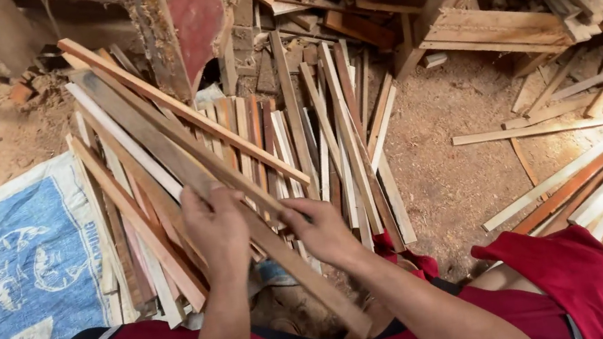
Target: Inspecting and marking wooden strips with a pen
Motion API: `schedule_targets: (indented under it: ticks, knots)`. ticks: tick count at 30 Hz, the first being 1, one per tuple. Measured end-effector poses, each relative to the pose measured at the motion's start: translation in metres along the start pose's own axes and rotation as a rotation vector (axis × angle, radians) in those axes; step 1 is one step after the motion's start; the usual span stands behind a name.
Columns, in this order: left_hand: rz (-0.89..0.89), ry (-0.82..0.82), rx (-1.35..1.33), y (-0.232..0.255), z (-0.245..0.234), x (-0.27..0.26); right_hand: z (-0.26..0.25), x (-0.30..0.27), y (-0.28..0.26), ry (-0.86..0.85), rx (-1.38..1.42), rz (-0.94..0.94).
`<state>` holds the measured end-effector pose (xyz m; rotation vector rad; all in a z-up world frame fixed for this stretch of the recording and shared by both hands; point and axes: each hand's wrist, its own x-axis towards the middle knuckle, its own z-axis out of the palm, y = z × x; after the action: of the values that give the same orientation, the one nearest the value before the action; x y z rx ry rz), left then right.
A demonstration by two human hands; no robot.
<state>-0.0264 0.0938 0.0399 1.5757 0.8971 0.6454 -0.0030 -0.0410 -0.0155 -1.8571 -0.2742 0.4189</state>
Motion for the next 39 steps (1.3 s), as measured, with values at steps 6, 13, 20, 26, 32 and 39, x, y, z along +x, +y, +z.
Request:
schedule_targets:
  ticks: [6, 13, 20, 26, 32, 39]
  knots:
    - [0.038, 0.112, 0.09, -0.02, -0.034, 0.05, 0.05, 0.035, -0.05, -0.183, 0.05, 0.081]
    - [-0.061, 0.048, 0.101, -0.059, -0.028, 0.063, 0.032, 0.013, -0.049, -0.142, 0.07, 0.134]
    - [0.07, -0.129, -0.049, 0.001, 0.017, 0.01, -0.033, -0.043, -0.042, -0.306, 0.191, 0.001]
    - [0.187, -0.458, 0.067, 0.0, 0.089, -0.039, -0.084, -0.033, 0.049, 0.142, -0.055, 0.049]
    - [-0.022, -0.775, 0.357, -0.024, 0.125, -0.085, -0.112, 0.025, 0.158, 0.403, -0.4, 0.255]
    - [-0.117, -0.863, 0.499, -0.095, 0.145, -0.093, -0.091, 0.036, 0.246, 0.39, -0.656, 0.15]
